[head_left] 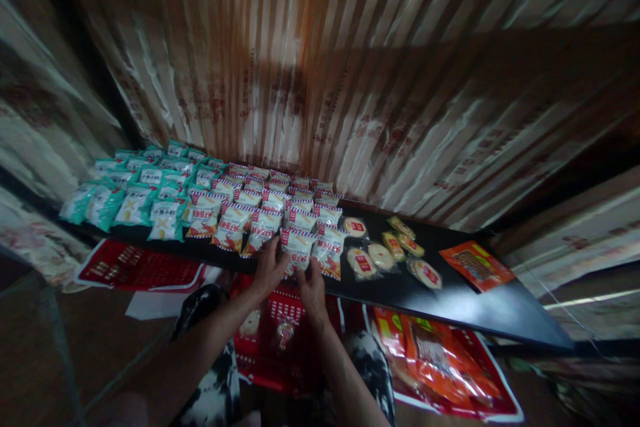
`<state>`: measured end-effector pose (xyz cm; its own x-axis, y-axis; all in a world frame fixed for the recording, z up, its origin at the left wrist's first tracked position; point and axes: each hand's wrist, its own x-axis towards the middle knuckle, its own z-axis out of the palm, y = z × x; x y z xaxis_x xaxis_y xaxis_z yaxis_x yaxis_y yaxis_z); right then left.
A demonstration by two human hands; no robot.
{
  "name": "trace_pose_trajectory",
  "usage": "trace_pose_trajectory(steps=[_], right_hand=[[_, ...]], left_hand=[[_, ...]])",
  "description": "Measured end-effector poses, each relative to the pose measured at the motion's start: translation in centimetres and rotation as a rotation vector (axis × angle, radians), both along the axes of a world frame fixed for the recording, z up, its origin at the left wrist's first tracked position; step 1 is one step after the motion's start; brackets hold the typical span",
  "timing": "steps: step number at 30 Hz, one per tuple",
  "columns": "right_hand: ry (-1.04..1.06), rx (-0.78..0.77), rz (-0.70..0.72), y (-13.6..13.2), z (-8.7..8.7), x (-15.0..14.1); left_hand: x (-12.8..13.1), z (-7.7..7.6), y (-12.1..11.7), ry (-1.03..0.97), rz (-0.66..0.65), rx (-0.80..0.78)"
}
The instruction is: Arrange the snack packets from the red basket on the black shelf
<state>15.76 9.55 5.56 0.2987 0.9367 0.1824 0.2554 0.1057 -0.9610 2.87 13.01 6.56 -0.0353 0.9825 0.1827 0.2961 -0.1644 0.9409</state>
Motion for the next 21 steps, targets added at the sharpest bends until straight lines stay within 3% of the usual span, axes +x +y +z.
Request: trace_pose_trajectory(steps=[13,21], right_hand=[[-0.032,-0.026,-0.056,0.8,-0.6,-0.6],[-0.022,-0.039,-0.079,1.4,-0.9,-0.6]], left_hand=[[-0.1,-1.0,-0.1,0.031,-0.006,0.033],[0.1,-1.9,-1.1,0.162,0.002,0.164]])
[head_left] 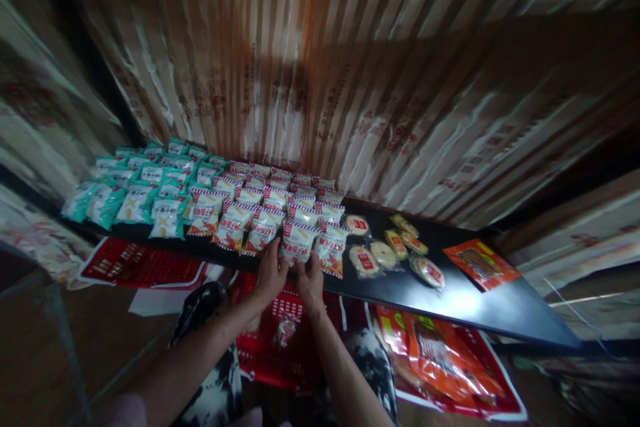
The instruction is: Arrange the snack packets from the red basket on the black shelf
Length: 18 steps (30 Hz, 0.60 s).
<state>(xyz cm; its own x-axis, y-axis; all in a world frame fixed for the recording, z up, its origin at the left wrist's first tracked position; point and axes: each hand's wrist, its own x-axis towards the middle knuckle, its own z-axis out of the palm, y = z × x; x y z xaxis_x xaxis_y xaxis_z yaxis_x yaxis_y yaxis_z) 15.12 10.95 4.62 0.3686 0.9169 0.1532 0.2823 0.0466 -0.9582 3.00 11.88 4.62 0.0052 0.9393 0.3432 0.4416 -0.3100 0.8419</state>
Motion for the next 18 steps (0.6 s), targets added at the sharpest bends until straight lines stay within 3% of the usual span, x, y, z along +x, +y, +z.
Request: trace_pose_trajectory(steps=[6,11,18], right_hand=[[-0.046,0.020,-0.023,0.2,0.1,0.1],[-0.090,-0.001,-0.021,-0.2,0.5,-0.1],[-0.235,0.063,-0.107,-0.2,0.6,-0.1]], left_hand=[[0.1,0.4,-1.8,0.240,0.049,0.211],[0.5,0.6,-1.6,0.415,0.061,0.413],[1.1,0.0,-0.7,0.496,0.102,0.495]])
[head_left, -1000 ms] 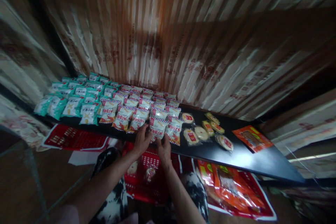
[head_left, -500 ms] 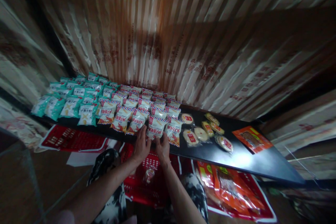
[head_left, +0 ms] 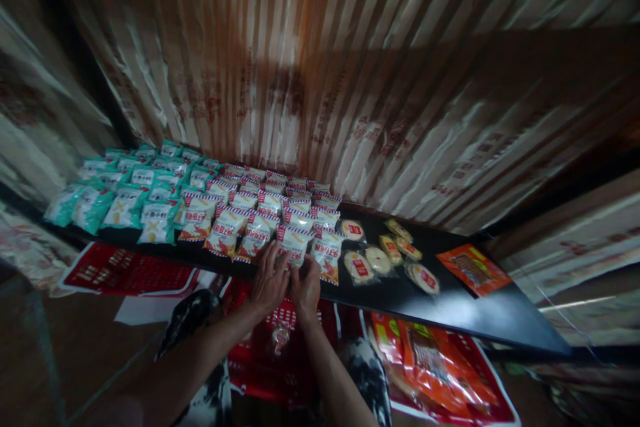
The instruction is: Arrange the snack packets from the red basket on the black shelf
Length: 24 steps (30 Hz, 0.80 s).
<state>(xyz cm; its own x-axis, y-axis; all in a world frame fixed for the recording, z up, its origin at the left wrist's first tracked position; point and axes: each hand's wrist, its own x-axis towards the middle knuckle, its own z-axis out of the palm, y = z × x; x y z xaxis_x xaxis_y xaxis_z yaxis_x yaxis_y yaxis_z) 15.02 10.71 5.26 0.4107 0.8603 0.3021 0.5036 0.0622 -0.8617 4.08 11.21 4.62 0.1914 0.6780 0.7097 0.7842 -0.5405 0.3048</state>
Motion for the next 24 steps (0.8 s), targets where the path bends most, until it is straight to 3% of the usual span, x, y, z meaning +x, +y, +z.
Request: trace_pose_trajectory(steps=[10,14,19,24], right_hand=[[-0.085,-0.016,0.022,0.1,-0.2,0.7],[-0.108,0.055,0.036,-0.3,0.1,0.8],[-0.203,0.192,0.004,-0.3,1.2,1.6],[-0.295,0.248,0.024,1.6,3.3,3.7]], left_hand=[[-0.3,0.4,1.1,0.046,-0.046,0.059],[-0.2,0.1,1.6,0.079,-0.041,0.116],[0.0,-0.4,1.6,0.121,-0.095,0.167],[-0.1,-0.5,1.8,0.129,-0.146,0.208]])
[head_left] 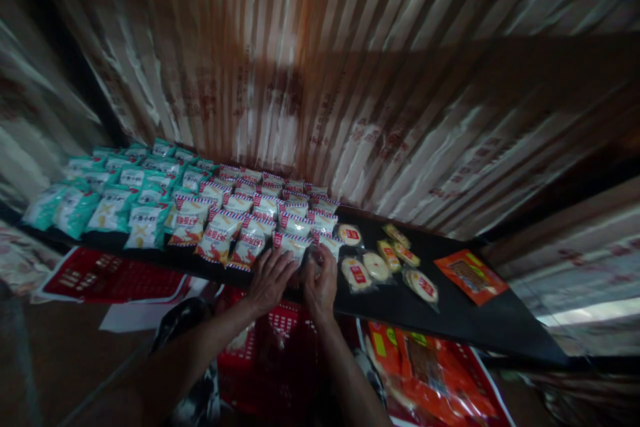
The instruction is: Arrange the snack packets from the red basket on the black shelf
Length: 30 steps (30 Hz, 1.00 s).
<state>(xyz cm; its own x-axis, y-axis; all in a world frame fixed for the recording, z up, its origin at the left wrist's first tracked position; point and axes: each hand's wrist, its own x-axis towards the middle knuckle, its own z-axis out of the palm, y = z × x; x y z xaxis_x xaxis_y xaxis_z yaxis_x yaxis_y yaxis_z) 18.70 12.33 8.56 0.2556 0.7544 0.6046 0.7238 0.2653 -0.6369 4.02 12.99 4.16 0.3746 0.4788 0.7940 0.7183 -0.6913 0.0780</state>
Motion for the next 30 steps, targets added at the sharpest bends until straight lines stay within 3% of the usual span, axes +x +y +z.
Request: trace_pose_trajectory(steps=[4,9,17,24,30], right_hand=[[-0.038,-0.011,0.021,2.6,2.1,1.9],[0.018,-0.162,0.084,6.3,4.3,3.1],[-0.115,-0.339,0.152,11.3,6.1,3.3],[-0.215,-0.485,0.232,14.7,6.6,2.7],[-0.225,-0.509,0.243,15.6,6.1,1.6]], left_hand=[[0.3,0.7,0.3,-0.020,0.012,-0.009],[0.9,1.8,1.0,-0.001,0.009,-0.008],[1.0,1.7,1.3,-0.023,0.069,-0.042],[1.0,1.4,1.4,-0.021,0.048,-0.083],[1.0,1.4,1.5,-0.040,0.077,-0.102]])
